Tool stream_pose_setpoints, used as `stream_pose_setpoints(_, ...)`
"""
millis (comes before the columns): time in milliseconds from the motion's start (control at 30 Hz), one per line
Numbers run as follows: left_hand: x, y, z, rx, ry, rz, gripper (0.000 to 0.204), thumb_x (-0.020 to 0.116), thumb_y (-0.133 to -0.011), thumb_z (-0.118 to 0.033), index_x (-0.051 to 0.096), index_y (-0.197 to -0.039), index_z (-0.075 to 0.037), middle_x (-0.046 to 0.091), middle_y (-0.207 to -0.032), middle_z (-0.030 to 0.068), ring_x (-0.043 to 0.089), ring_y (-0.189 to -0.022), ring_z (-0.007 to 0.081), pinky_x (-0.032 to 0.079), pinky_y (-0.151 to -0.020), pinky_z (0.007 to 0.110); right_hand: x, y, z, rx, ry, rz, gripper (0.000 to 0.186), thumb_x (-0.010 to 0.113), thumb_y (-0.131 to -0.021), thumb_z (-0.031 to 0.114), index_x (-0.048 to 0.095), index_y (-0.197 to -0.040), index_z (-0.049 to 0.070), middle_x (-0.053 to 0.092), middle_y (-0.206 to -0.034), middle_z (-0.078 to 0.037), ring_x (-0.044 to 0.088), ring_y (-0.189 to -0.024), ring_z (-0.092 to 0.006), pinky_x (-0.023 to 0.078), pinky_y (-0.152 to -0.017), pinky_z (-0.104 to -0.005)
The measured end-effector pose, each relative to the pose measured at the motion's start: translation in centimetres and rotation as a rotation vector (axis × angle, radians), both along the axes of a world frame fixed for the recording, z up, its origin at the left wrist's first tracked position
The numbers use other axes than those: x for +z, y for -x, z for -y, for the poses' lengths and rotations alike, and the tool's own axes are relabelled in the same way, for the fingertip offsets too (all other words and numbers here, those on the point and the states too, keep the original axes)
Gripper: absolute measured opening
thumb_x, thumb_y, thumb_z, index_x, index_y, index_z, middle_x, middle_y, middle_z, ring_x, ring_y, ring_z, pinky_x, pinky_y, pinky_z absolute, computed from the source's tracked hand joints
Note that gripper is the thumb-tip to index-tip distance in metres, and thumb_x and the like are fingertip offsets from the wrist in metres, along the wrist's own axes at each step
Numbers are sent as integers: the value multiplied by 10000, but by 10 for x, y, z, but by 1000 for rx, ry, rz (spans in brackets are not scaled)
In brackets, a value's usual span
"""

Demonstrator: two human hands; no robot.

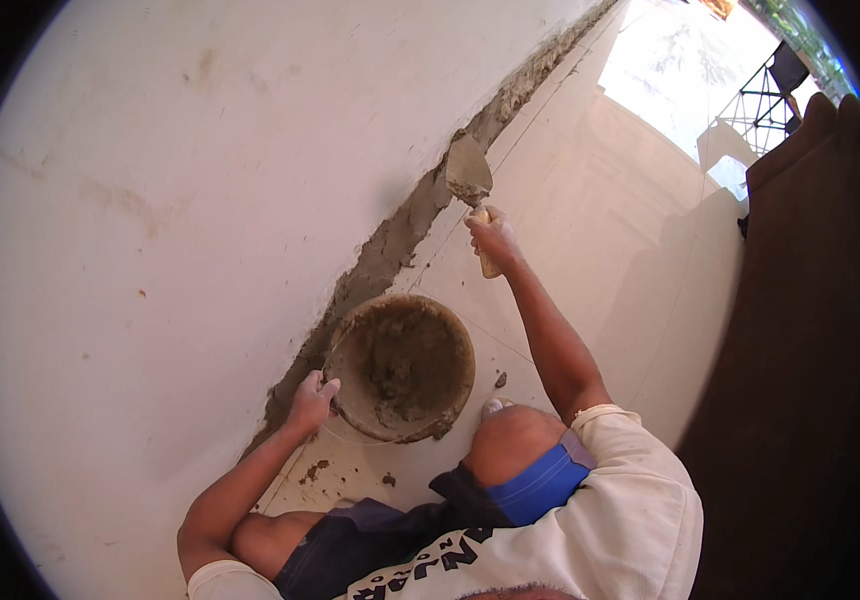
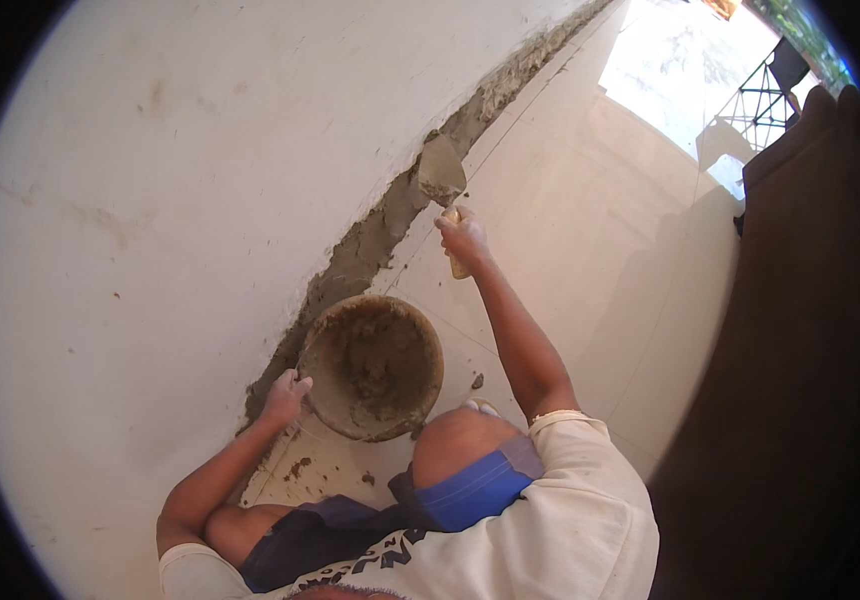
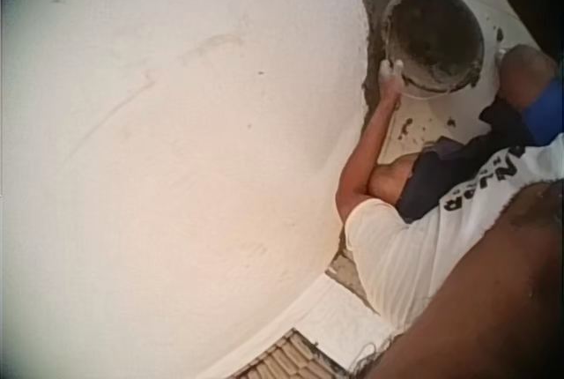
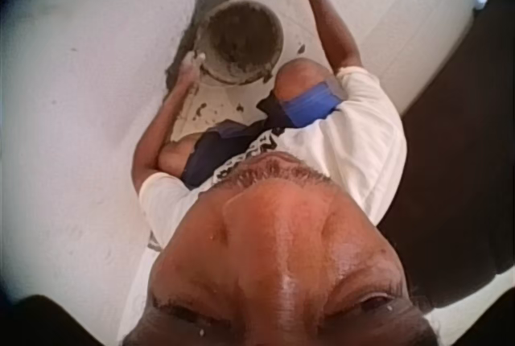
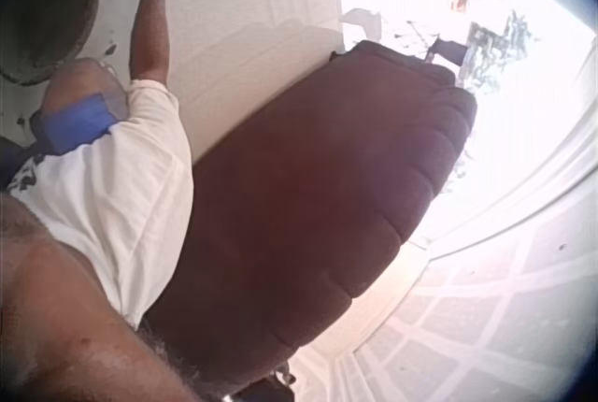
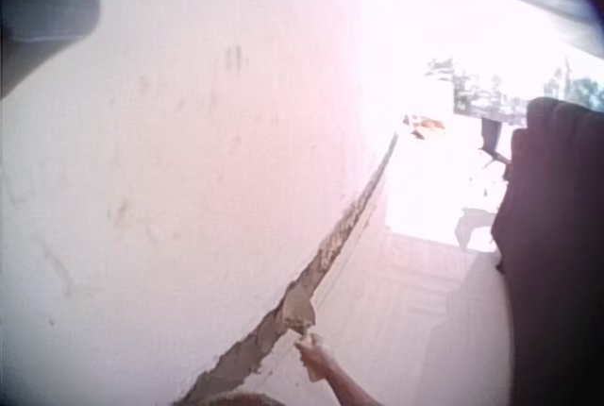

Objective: The person applies cement from a bucket to a gap in a wall using a trowel.

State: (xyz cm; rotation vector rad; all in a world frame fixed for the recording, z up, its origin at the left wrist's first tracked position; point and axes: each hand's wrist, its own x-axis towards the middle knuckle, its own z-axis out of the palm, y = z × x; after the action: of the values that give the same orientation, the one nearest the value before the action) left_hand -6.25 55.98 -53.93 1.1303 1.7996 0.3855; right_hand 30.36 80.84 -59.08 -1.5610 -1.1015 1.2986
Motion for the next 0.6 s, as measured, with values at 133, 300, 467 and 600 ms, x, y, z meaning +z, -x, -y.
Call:
stream_pose_setpoints(133,-1,-3,1,13,-57,45,265,579,-947,-219,462,-795,-35,424,-698,-11,435,-670,87,422,-584,306,16,-14,27,32,-37,158,297,627,-846,237,618,-1049,19,590,-736,-84,585,-632,-180,508,-568,-345)
stream_pose_setpoints(300,-10,14,5,8,-194,-73,304,553,-951,-238,441,-781,-11,414,-677,72,424,-641,162,409,-629,359,64,-14,99,248,-229,384,340,584,-824,204,612,-1103,12,645,-892,-204,630,-850,-365,500,-801,-443)
stream_pose_setpoints(467,-9,-21,-16,74,-357,-59,344,549,-971,-280,448,-803,4,434,-674,139,428,-636,221,411,-646,395,99,-26,186,682,-233,717,387,630,-851,233,574,-1194,63,603,-993,-191,630,-849,-405,511,-764,-486)
stream_pose_setpoints(600,7,-47,-36,55,-401,-70,344,549,-981,-301,470,-833,0,513,-683,178,524,-639,313,433,-645,432,117,-21,196,855,-140,1016,334,596,-875,213,578,-1183,83,593,-986,-213,646,-857,-396,524,-747,-505)
